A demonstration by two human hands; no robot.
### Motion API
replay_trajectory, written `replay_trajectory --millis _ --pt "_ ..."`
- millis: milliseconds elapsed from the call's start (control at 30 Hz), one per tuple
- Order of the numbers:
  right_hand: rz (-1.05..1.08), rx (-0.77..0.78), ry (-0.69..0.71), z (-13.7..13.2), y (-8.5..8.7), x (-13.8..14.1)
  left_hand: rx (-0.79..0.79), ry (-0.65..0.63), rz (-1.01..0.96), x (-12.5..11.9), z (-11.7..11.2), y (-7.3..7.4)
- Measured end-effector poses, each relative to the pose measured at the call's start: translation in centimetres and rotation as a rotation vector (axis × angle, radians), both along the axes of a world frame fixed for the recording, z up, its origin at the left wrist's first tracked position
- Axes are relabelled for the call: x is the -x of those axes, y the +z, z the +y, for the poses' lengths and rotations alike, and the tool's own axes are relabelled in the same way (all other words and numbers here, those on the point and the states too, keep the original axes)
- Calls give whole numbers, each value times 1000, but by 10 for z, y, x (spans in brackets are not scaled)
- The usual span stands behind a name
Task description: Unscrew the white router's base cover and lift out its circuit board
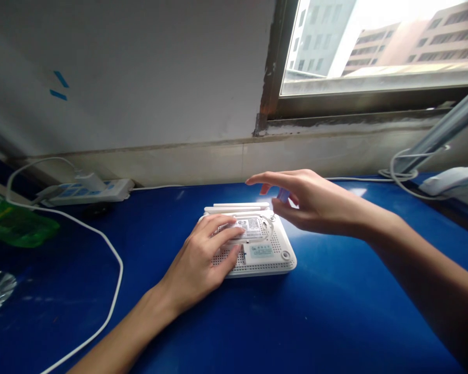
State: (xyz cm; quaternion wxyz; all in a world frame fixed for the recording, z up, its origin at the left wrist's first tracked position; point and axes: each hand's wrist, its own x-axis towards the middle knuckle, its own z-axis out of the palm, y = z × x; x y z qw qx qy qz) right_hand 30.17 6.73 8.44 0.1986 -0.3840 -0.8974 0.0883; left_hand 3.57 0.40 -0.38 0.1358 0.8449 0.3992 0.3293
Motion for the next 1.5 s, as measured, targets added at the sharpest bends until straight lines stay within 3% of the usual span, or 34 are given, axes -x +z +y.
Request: replay_trajectory --millis 100,300,500,667,867,1033,1233,1500 --pt "10 12 -51 1 -2 2 -9 5 -7 0 0 0" --pt "41 26 26 -1 1 1 -3 1 -11 -1 0 0" --pt "7 -8 -89 1 0 3 -13 8 -7 -1 0 0" --pt "26 -1 -23 2 0 0 -20 9 -4 -2 -1 0" --pt "33 27 -68 1 -1 2 -7 8 4 -1 1 0" --pt "64 54 38 -1 0 1 12 7 7 -2 0 1" --pt "33 43 -65 1 1 2 -6 8 5 -2 0 1" --pt "54 52 4 -1 4 1 5 6 9 -2 0 1"
